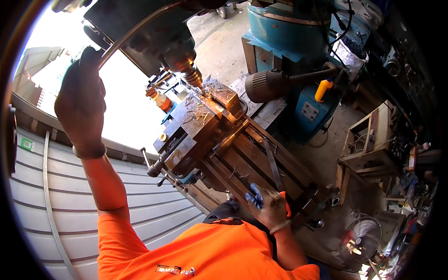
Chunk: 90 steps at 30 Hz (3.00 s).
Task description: The person operates a drill press to machine a metal workpiece. They repeatedly lower the drill to cut the metal, then raise it to clear chips and reposition the workpiece using a wrench and caliper. The person also briefly walks to a nearby table to retrieve a cylindrical metal part before returning to the drill press.
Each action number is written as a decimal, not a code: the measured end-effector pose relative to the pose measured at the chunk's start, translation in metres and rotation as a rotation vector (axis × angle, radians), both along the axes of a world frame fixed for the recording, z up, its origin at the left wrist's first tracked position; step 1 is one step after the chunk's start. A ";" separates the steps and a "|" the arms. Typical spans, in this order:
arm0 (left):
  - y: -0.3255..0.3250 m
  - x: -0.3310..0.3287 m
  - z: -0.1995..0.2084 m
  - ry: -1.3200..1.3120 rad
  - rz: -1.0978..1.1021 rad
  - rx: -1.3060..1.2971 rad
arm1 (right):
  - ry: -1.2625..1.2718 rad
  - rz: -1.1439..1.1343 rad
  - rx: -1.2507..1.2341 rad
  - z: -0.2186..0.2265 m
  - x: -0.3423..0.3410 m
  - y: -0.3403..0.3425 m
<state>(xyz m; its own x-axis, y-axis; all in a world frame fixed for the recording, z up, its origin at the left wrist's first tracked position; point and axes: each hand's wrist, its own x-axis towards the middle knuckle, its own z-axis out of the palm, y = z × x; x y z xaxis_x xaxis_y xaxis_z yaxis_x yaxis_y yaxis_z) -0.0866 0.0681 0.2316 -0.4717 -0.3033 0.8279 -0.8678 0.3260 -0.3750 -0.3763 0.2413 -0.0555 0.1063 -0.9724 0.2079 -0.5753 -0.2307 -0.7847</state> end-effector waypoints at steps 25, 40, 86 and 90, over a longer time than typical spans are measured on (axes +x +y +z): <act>0.036 0.000 -0.131 0.816 -0.389 0.765 | 0.039 -0.027 0.154 -0.004 -0.018 -0.009; 0.169 0.211 -0.470 0.726 0.853 1.456 | 0.159 -0.162 0.071 0.009 -0.036 0.031; 0.140 0.238 -0.539 0.550 1.165 1.490 | 0.089 -0.416 0.197 -0.030 -0.059 0.067; 0.151 0.243 -0.553 0.578 1.140 1.434 | 0.094 -0.409 0.235 -0.030 -0.060 0.067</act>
